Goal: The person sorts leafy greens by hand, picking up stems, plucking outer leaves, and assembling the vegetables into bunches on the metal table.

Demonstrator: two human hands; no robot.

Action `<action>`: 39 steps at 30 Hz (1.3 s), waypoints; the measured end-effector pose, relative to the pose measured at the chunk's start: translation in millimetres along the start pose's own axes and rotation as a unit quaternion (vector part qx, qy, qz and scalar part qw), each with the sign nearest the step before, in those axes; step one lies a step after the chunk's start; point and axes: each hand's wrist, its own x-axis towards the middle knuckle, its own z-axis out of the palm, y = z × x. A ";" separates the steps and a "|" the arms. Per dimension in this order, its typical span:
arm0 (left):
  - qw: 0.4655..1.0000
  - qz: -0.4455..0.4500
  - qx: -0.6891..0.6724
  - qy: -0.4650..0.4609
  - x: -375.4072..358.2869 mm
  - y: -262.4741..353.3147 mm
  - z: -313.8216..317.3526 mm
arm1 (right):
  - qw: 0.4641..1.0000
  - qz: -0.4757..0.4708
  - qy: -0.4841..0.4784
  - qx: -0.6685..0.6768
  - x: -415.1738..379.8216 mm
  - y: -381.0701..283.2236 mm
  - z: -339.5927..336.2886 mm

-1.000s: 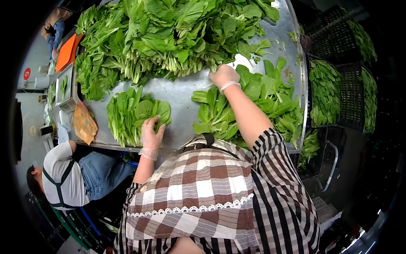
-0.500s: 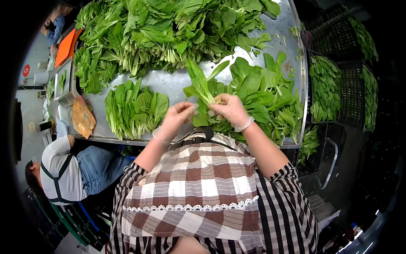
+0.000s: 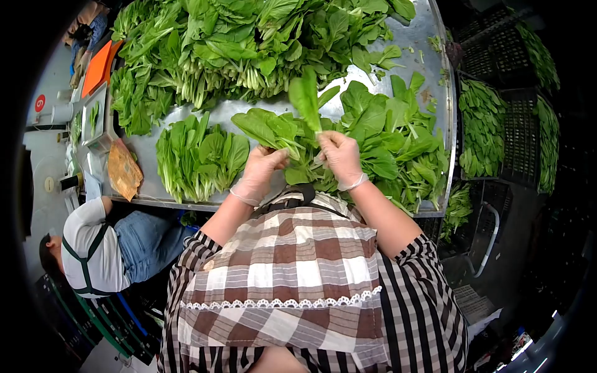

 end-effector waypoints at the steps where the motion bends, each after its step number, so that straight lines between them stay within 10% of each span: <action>1: 1.000 0.007 0.000 0.000 0.6 -1.3 -0.7 | 0.999 -0.044 0.009 -0.007 0.8 3.8 0.4; 6: 1.000 0.014 0.001 -0.016 2.9 -6.5 -6.8 | 0.989 -0.138 0.011 -0.055 -11.9 5.0 9.7; 13: 0.998 0.048 -0.008 -0.027 -5.6 -0.8 3.1 | 0.972 0.101 -0.186 0.106 -5.1 1.9 11.9; 26: 0.999 0.029 -0.028 -0.026 -12.8 3.5 -1.2 | 0.981 0.043 -0.015 0.188 -2.6 24.2 9.9; 33: 0.998 0.041 0.028 0.043 -6.7 -13.2 -40.5 | 0.988 0.079 -0.127 -0.049 -26.2 7.3 2.6; 39: 0.985 0.005 0.004 0.171 -1.7 -24.0 -60.1 | 0.881 -0.257 -0.071 -0.391 -2.7 -8.4 41.7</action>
